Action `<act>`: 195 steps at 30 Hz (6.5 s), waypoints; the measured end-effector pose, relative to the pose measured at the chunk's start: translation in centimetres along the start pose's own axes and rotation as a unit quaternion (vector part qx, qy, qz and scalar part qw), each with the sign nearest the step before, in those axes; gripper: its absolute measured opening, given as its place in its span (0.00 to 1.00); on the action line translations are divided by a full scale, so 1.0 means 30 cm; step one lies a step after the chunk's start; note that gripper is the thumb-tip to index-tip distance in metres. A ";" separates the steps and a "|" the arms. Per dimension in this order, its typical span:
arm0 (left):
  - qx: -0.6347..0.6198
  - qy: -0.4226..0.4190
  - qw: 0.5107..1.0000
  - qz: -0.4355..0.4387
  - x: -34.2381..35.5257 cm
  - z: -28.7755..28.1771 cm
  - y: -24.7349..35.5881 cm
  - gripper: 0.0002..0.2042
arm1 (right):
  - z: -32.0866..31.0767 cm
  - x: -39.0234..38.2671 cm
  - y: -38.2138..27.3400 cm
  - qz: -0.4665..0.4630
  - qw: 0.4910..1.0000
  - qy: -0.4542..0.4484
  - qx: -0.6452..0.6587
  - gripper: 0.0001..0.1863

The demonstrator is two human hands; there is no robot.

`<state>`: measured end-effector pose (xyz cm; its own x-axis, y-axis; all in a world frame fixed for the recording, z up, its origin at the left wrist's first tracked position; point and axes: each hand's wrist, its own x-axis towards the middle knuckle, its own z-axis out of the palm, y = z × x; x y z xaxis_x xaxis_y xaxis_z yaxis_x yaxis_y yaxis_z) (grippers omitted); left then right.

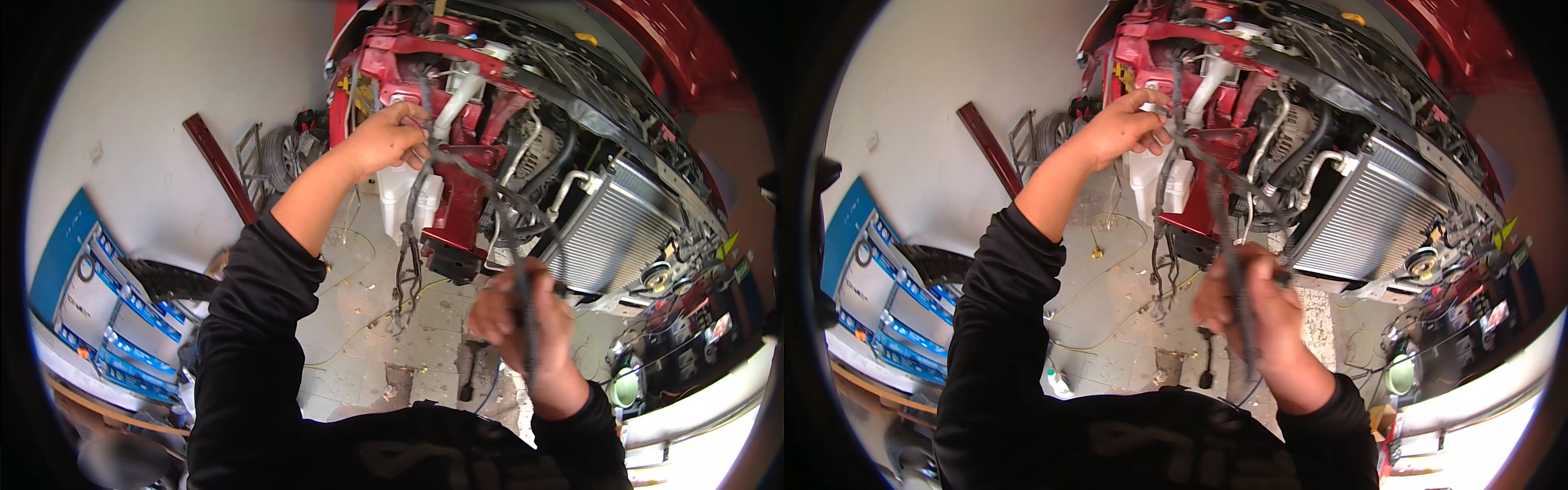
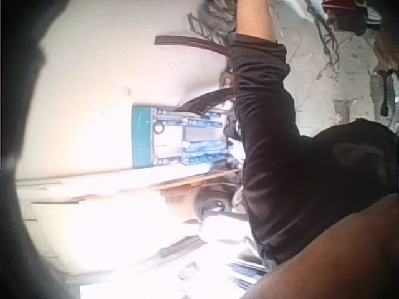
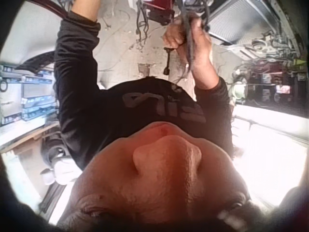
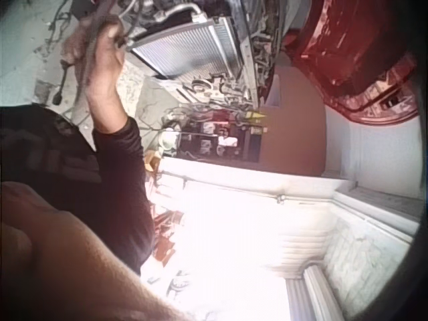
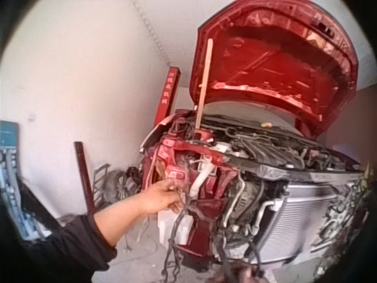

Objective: The person walks through a garage and approaches a red car with its hood open. They handle a small circular car part and a black tool, then manipulate several wires and hoses near the radiator and engine bay. The person continues to adjust and connect components within the engine compartment.

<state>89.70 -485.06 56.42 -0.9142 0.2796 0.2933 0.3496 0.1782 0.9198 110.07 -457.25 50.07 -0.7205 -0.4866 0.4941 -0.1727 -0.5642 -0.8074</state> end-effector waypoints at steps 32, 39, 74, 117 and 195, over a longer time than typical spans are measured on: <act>-0.363 -0.048 0.928 0.068 0.101 0.089 -0.045 0.09 | -0.103 -0.117 -0.036 0.119 0.967 0.059 -0.215 0.22; -0.360 -0.129 0.923 0.046 0.128 0.071 -0.002 0.09 | -0.086 -0.005 -0.054 0.072 0.971 0.079 -0.215 0.18; -0.127 -0.036 0.991 -0.006 0.132 0.139 -0.084 0.20 | -0.091 0.030 -0.187 0.193 0.955 0.147 -0.172 0.13; -0.366 -0.246 0.897 -0.004 0.464 -0.048 -0.281 0.21 | 0.194 0.310 0.461 0.283 0.739 0.154 -0.591 0.18; -0.283 -0.222 0.933 0.012 0.469 0.053 -0.141 0.19 | 0.098 0.367 -0.181 0.234 0.659 0.430 -0.571 0.08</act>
<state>75.69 -480.38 56.25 -0.6885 0.6632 0.2935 0.0885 -0.3247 0.9417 105.06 -461.51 60.84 -0.9043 0.4050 0.1352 0.1642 0.6222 -0.7654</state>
